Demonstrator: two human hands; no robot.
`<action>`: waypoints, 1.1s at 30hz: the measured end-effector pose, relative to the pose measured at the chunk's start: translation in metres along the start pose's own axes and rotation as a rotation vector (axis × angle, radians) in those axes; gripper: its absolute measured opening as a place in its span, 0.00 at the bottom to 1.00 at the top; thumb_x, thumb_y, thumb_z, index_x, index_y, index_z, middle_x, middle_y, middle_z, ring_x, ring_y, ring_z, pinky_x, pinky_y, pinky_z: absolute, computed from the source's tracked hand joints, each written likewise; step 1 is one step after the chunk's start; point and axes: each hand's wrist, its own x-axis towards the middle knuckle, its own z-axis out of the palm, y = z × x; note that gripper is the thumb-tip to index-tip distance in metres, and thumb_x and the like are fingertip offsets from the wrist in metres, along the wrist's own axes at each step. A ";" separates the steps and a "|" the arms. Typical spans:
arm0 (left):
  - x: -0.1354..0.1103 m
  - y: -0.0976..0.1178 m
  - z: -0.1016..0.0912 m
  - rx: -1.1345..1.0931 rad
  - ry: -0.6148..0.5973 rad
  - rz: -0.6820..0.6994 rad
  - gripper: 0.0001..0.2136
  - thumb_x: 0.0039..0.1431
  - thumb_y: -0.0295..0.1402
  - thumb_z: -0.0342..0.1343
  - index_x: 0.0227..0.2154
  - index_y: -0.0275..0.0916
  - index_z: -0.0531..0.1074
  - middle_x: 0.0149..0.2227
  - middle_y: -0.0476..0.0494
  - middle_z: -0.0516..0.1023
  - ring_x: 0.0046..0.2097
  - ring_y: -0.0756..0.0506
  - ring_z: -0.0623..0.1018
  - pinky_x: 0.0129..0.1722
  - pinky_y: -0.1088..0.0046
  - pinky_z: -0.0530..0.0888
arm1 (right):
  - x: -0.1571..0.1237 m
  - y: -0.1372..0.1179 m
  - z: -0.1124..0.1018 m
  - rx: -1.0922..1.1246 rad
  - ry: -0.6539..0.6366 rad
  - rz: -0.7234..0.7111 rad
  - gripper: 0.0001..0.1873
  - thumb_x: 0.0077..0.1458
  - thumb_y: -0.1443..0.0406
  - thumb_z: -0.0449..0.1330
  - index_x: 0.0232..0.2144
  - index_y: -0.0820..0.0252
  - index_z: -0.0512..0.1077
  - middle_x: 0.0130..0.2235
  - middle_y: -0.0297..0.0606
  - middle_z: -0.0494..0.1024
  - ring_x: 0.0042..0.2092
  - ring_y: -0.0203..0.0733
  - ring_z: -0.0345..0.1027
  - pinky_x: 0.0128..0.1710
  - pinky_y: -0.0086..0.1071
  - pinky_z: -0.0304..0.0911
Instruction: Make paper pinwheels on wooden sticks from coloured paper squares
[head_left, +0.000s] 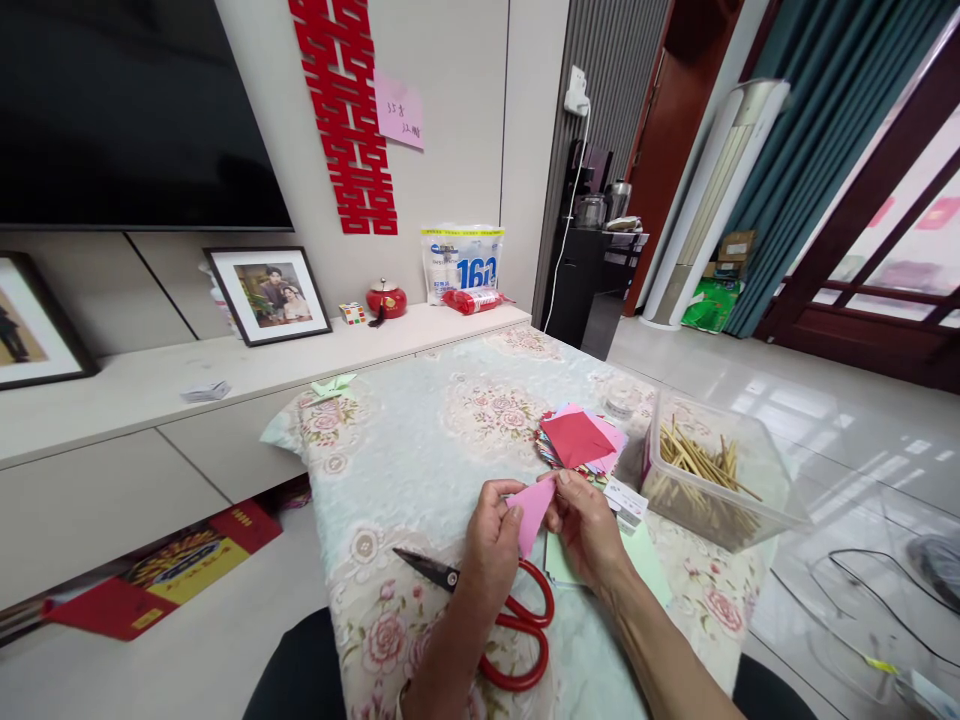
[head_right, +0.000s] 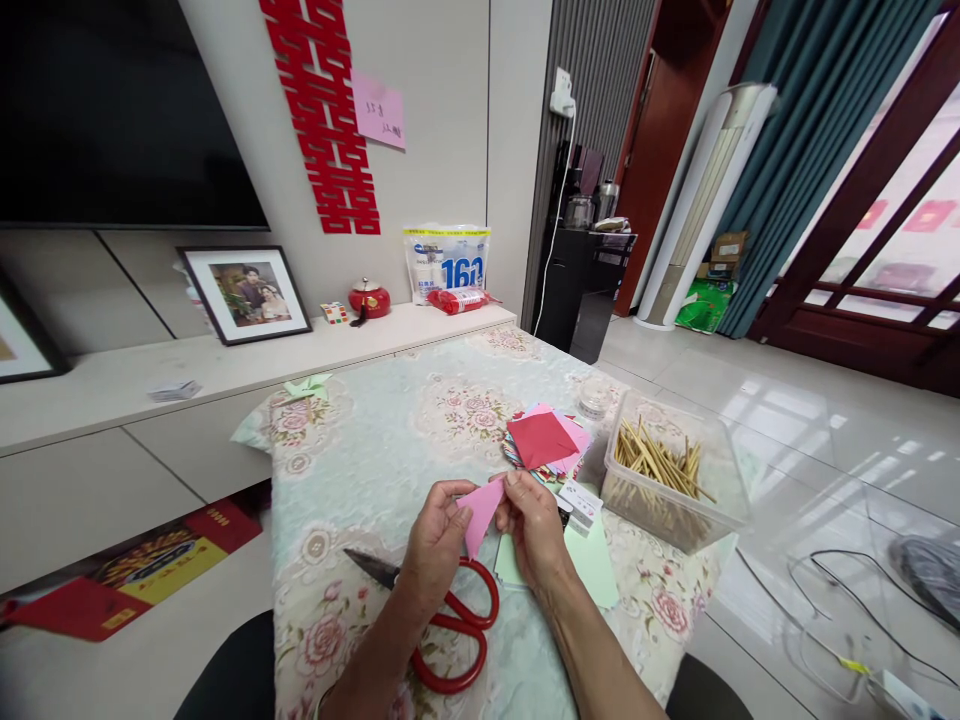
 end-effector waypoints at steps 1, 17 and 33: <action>0.000 0.001 0.000 -0.007 -0.002 0.001 0.10 0.54 0.36 0.59 0.37 0.39 0.69 0.23 0.53 0.72 0.22 0.51 0.68 0.22 0.76 0.62 | 0.000 -0.001 0.000 0.002 0.000 -0.001 0.18 0.49 0.52 0.69 0.28 0.62 0.76 0.18 0.30 0.68 0.20 0.31 0.56 0.21 0.26 0.50; 0.001 0.004 0.001 -0.155 0.003 -0.017 0.11 0.52 0.35 0.61 0.36 0.40 0.69 0.27 0.51 0.75 0.27 0.50 0.74 0.28 0.75 0.68 | 0.000 0.003 -0.002 0.031 -0.021 0.028 0.15 0.46 0.55 0.72 0.28 0.61 0.76 0.18 0.27 0.67 0.20 0.30 0.53 0.23 0.26 0.49; -0.003 0.014 -0.002 -0.111 -0.033 0.020 0.14 0.55 0.41 0.62 0.40 0.38 0.73 0.29 0.47 0.78 0.30 0.48 0.75 0.31 0.74 0.69 | -0.003 0.002 -0.008 -0.126 0.033 -0.120 0.11 0.48 0.59 0.69 0.25 0.59 0.75 0.19 0.29 0.69 0.23 0.33 0.58 0.25 0.29 0.52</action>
